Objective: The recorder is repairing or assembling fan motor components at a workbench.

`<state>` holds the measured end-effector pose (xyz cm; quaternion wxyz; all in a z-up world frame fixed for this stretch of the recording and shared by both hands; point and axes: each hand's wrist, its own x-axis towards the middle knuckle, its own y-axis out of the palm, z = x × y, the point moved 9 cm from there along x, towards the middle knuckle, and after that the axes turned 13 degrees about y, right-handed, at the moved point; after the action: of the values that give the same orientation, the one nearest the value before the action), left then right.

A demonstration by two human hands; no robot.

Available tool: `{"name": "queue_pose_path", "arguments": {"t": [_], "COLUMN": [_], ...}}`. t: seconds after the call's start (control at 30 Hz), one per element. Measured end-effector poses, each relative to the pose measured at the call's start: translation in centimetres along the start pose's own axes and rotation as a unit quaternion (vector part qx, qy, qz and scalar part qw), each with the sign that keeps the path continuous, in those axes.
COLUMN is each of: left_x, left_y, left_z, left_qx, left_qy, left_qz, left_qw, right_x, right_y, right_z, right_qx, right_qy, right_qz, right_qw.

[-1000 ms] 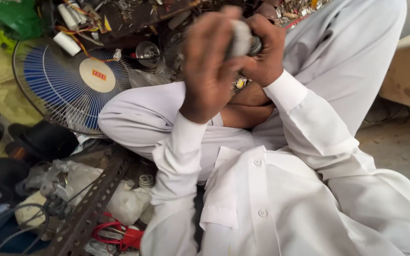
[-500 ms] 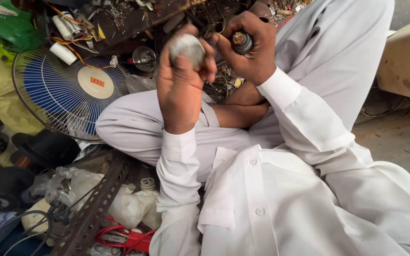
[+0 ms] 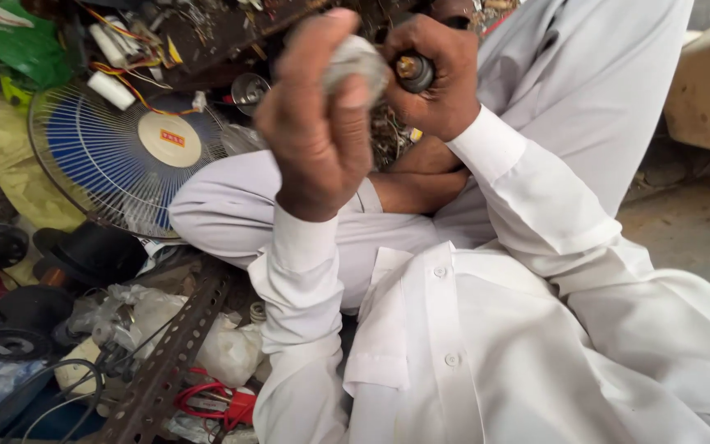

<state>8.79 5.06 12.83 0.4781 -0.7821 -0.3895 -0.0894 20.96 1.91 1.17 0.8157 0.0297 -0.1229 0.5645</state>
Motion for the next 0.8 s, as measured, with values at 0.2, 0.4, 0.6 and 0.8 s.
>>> {"name": "queue_pose_path", "arguments": {"t": [0.2,0.4,0.6,0.8], "left_x": [1.1,0.7,-0.4,-0.4], "left_y": [-0.5,0.1,-0.6,0.7], "left_z": [-0.5,-0.1,1.1,0.3], "left_qx": [0.049,0.034,-0.107,0.008], "left_qy": [0.058,0.033,-0.051,0.016], "left_qz": [0.012,-0.024,-0.091,0.005], "left_qw": [0.997,0.999,0.989,1.000], "right_x": [0.6,0.3,0.5,0.4], "right_y": [0.3,0.5,0.2,1.3], "right_z": [-0.9,0.2,-0.1,0.2], "right_qx": [0.014,-0.019,0.011,0.029], "right_qy": [0.028,-0.021,0.045,0.029], "right_qz": [-0.020,0.014,0.011,0.028], "right_qw": [0.999,1.000,0.999,0.999]}}
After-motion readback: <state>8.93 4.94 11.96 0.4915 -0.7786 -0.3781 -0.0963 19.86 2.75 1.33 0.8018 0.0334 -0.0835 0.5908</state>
